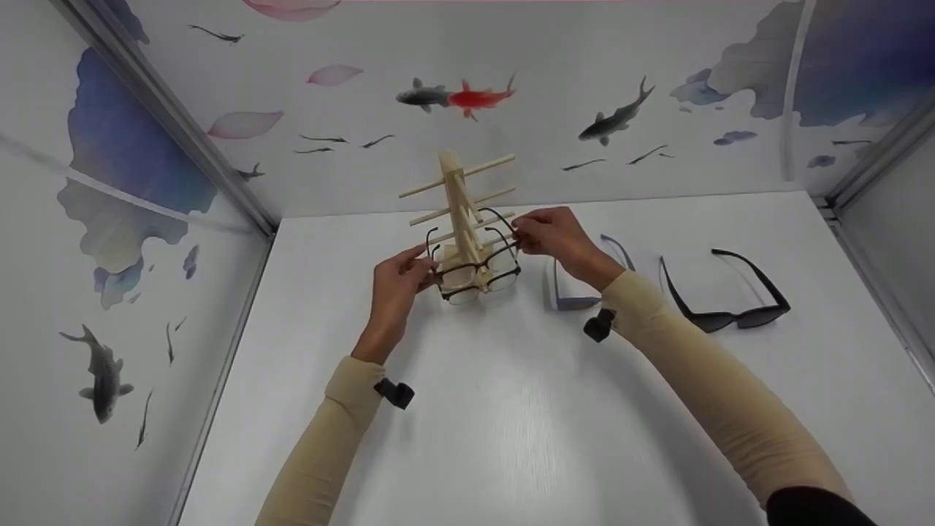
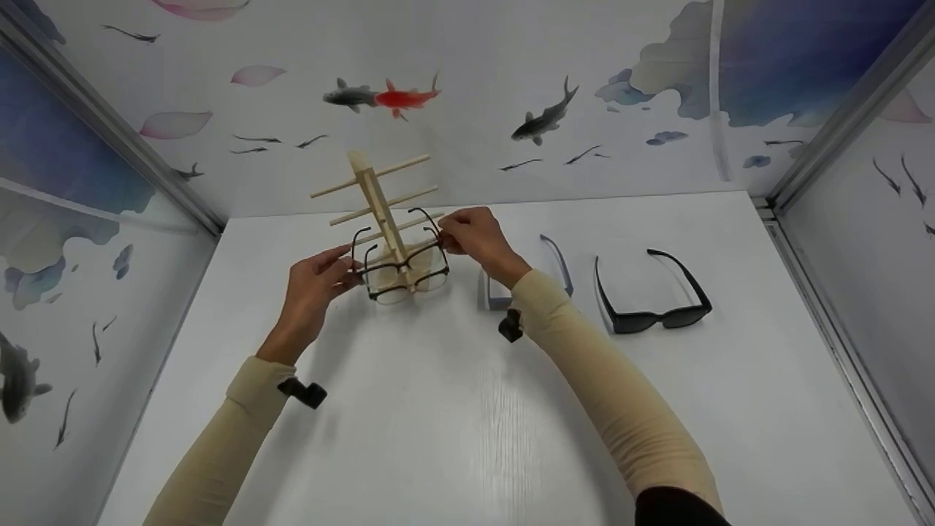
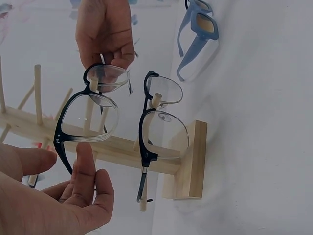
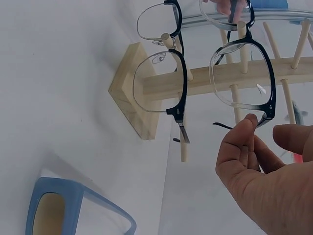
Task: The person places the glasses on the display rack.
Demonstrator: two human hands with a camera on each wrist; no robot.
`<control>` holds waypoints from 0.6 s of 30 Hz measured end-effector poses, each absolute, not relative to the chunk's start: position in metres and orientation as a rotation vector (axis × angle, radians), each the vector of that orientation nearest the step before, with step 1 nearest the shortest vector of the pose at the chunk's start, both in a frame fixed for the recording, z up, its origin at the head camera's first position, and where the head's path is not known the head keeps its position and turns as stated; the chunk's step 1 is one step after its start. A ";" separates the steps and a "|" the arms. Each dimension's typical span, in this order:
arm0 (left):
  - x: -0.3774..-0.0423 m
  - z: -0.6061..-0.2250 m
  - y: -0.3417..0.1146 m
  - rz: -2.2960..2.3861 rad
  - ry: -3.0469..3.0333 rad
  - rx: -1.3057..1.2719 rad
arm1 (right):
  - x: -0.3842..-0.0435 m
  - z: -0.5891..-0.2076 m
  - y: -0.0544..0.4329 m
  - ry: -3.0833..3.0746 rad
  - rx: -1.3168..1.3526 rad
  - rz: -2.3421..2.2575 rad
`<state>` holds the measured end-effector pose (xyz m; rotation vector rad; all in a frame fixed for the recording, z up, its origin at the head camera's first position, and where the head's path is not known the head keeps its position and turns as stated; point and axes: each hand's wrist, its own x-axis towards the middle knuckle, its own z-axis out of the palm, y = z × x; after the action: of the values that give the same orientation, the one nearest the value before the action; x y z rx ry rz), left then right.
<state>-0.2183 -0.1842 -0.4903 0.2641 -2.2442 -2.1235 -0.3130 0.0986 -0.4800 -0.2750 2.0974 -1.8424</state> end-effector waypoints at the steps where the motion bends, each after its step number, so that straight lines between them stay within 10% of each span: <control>1: -0.217 -0.491 -0.185 -2.118 -2.243 0.263 | -0.312 -0.481 0.101 2.096 -0.276 -1.846; 18: -0.172 -0.508 -0.180 -1.899 -2.412 0.258 | -0.283 -0.485 0.158 2.249 -0.297 -1.755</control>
<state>-0.1724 -0.1799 -0.5081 0.2575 -2.4123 -1.8994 -0.2829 0.1577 -0.4851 -0.2973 2.2489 -1.7551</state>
